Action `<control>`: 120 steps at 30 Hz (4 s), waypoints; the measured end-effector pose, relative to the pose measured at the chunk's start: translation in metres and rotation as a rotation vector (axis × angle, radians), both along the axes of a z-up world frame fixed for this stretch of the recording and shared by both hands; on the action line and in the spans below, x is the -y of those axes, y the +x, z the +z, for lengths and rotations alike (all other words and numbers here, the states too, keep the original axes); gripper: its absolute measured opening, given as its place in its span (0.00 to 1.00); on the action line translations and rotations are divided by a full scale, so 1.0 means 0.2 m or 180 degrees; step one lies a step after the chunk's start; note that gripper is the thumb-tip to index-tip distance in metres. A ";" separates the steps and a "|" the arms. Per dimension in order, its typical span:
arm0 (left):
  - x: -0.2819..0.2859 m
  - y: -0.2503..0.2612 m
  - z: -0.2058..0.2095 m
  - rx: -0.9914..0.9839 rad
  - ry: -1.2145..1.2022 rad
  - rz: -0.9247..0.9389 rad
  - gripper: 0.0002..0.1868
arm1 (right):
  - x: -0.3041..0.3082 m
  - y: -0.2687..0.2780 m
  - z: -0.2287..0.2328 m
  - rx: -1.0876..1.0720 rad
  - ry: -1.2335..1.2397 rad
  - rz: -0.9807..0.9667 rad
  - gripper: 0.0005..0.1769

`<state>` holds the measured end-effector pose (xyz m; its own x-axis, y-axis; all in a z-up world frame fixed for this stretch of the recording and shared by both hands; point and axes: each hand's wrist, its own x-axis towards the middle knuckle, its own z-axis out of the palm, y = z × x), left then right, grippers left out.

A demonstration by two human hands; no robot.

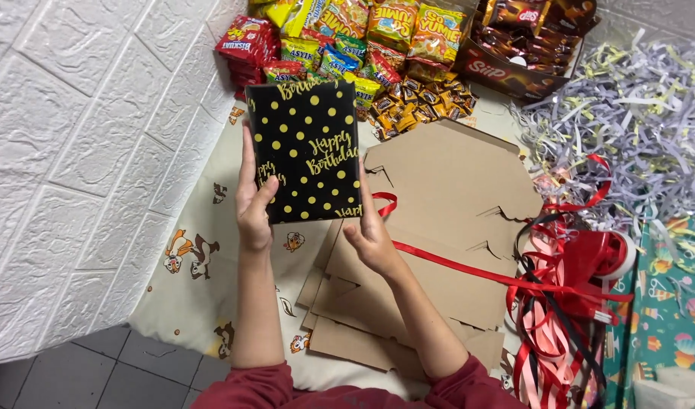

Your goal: Tying a decorative ribbon around a small gift box and preparing cardboard packaging materials.

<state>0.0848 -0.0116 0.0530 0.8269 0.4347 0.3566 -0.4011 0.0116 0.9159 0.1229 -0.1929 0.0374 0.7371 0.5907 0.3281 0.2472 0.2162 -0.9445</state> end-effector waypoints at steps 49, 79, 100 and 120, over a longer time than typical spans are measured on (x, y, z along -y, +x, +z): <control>0.64 0.01 -0.40 -0.1323 0.0747 0.0423 0.11 | 1.39 -0.42 -0.17 -0.1115 -0.1539 -0.3271 0.11; 0.61 0.29 0.29 -0.0783 0.0149 -0.1718 0.19 | 1.33 -0.05 0.11 -0.0467 0.0809 -0.3282 0.07; 0.95 0.38 0.71 0.0613 0.2075 -0.1804 0.16 | 0.92 0.09 0.68 0.0520 0.0208 -0.1883 0.08; 0.91 0.32 0.85 0.0697 0.1478 -0.1778 0.03 | 1.12 0.18 0.77 0.0561 0.0990 -0.2150 0.07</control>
